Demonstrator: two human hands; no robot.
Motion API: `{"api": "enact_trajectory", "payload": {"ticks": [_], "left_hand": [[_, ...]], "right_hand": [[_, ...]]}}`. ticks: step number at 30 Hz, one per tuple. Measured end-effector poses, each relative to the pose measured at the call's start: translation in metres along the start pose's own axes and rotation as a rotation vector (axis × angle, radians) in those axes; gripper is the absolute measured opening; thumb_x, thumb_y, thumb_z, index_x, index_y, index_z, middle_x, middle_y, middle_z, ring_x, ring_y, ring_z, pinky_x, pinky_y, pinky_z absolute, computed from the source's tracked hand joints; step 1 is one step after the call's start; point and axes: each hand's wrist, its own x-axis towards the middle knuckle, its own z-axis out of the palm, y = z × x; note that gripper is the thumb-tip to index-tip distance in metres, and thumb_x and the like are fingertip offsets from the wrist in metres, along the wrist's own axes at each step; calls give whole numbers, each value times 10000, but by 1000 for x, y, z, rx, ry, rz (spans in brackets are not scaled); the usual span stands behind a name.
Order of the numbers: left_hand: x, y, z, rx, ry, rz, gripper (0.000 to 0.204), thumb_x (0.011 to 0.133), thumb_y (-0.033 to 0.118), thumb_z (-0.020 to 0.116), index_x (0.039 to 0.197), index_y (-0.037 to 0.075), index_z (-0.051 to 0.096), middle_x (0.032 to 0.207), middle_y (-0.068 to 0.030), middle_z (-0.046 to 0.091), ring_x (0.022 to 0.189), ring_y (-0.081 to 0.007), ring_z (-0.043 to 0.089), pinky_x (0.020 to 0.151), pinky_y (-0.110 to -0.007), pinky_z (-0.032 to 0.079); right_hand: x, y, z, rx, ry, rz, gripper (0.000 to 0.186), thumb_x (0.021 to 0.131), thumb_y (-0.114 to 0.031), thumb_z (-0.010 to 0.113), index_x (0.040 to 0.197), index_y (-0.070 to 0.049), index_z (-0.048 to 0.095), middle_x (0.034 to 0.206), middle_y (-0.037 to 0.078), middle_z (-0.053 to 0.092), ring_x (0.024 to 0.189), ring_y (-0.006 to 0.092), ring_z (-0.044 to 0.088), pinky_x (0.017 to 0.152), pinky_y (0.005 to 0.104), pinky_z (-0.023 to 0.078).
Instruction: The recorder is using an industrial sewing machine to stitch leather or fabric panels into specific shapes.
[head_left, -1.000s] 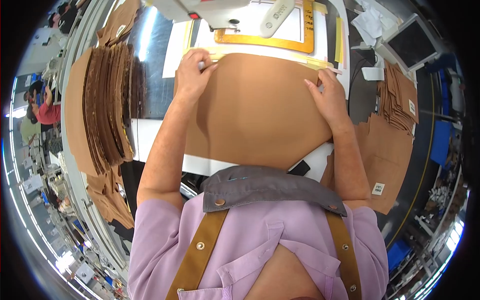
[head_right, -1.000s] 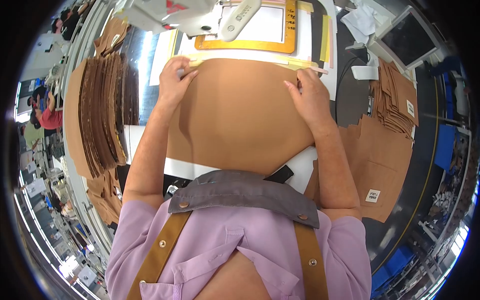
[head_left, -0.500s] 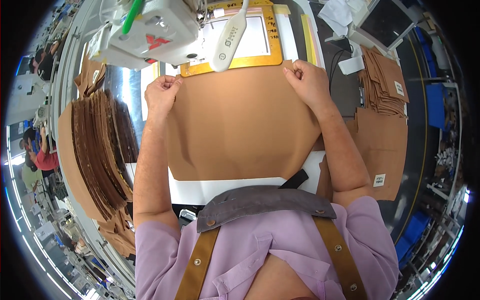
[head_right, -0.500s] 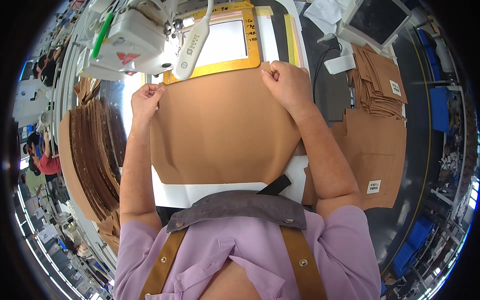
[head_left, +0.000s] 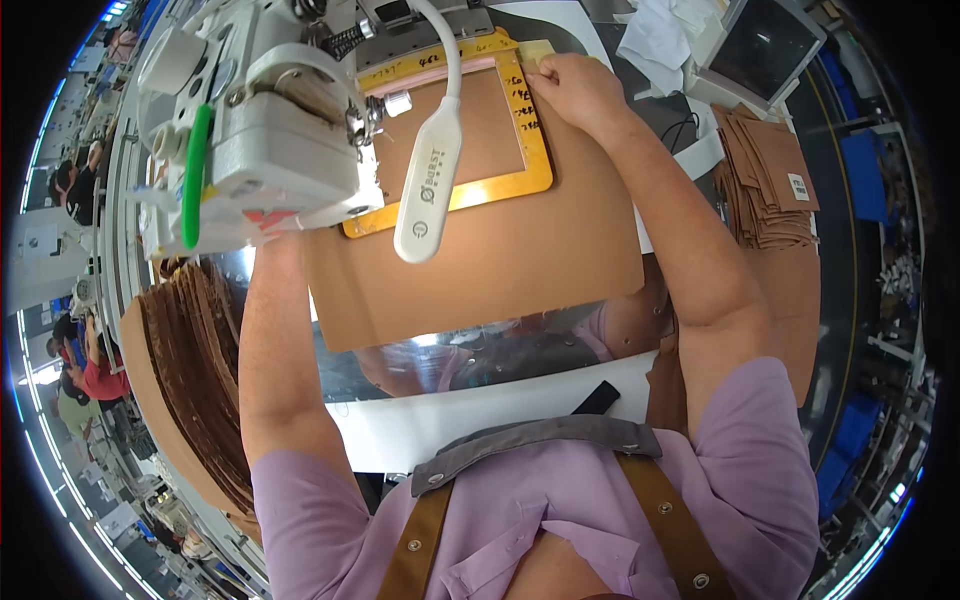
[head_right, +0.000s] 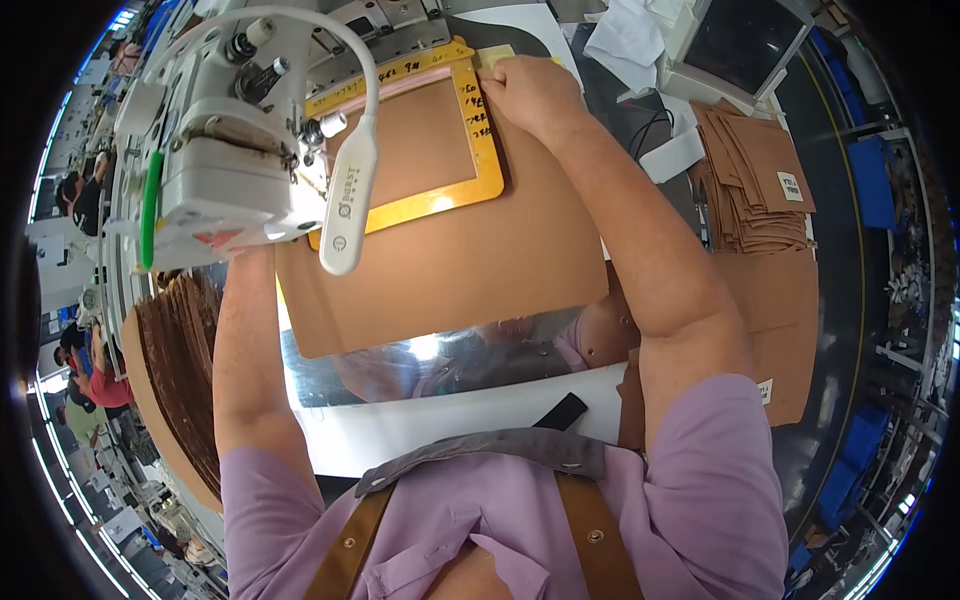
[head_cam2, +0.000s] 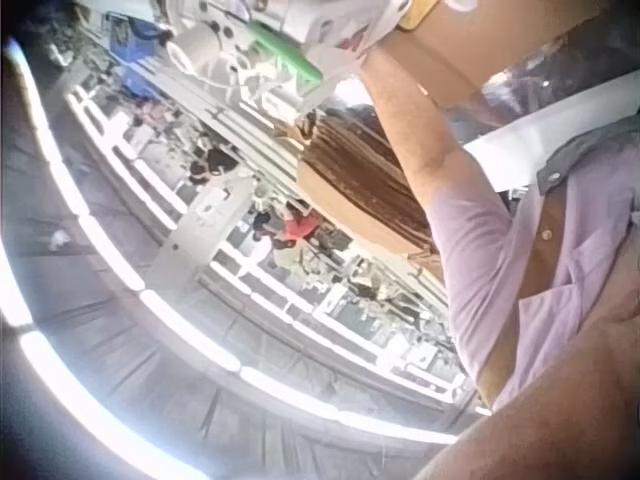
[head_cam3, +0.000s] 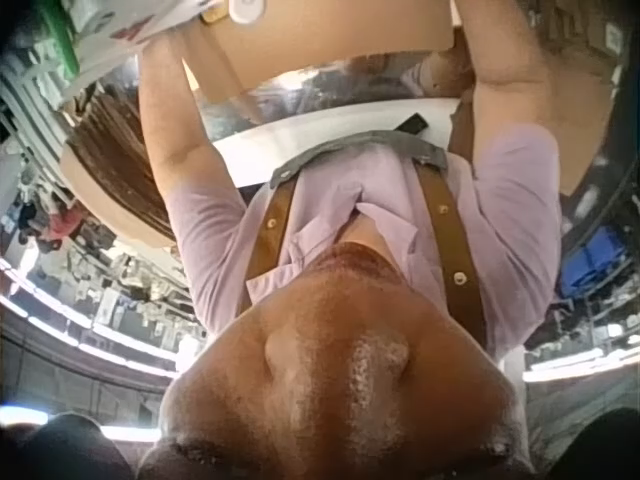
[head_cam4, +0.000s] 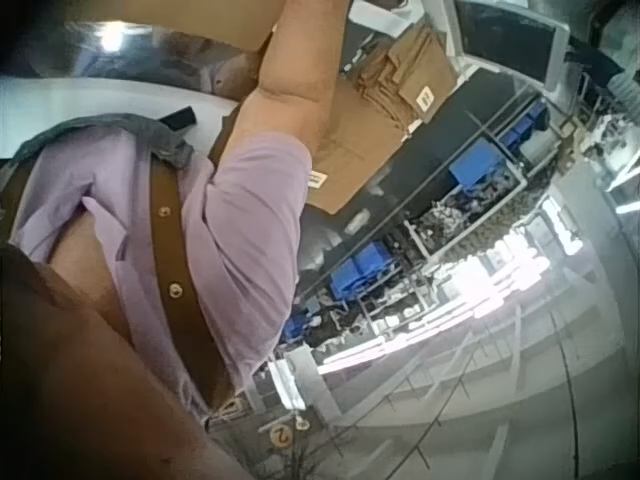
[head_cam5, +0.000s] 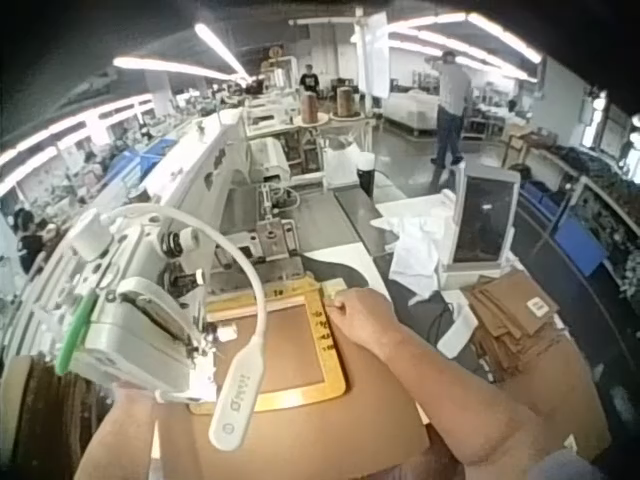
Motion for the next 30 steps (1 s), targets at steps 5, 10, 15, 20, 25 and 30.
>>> {"api": "enact_trajectory", "payload": {"ticks": [5, 10, 15, 20, 25, 30], "left_hand": [[2, -21, -1, 66, -21, 66, 381, 906, 300, 683, 1176, 32, 704, 1192, -151, 706, 1144, -363, 631, 1015, -459, 459], [0, -32, -4, 127, -56, 129, 379, 913, 295, 676, 1186, 33, 698, 1225, -160, 690, 1161, -372, 619, 1021, -466, 455], [-28, -51, -18, 205, -64, 145, 378, 919, 290, 669, 1197, 35, 692, 1258, -169, 674, 1178, -381, 607, 1027, -473, 451], [-66, -34, -17, 272, -65, 192, 377, 925, 285, 662, 1207, 36, 686, 1290, -178, 658, 1196, -390, 595, 1033, -479, 447], [-128, 28, -39, 117, -112, 202, 520, 1000, 368, 574, 1382, 15, 555, 1491, -212, 484, 1388, -386, 424, 1173, -548, 253], [-162, 33, -33, 193, -164, 218, 809, 1017, 542, 484, 1594, 11, 290, 1660, -208, 281, 1563, -327, 220, 1237, -578, 85]], "right_hand": [[59, 4, 4, -32, 59, 27, 288, 943, -421, 653, 930, -154, 759, 960, 86, 758, 932, 321, 719, 807, 457, 569], [107, 25, 18, 100, 434, -129, 257, 944, -247, 688, 1053, -20, 737, 971, 207, 744, 901, 363, 722, 803, 424, 566], [71, 13, -2, 439, 433, -124, 288, 943, -254, 703, 1134, -39, 718, 1020, 204, 745, 935, 353, 729, 845, 444, 566], [-42, 28, -19, 90, 278, -305, 429, 958, -360, 681, 1262, -58, 658, 1243, 157, 679, 1117, 321, 660, 950, 435, 515], [-130, 24, -9, -147, 159, -329, 656, 971, -421, 653, 1435, 15, 498, 1492, 184, 508, 1422, 333, 454, 1177, 548, 330], [-149, 27, -6, -192, 72, -287, 684, 1008, -447, 585, 1495, 10, 441, 1591, 199, 390, 1517, 314, 321, 1222, 577, 239]]}}
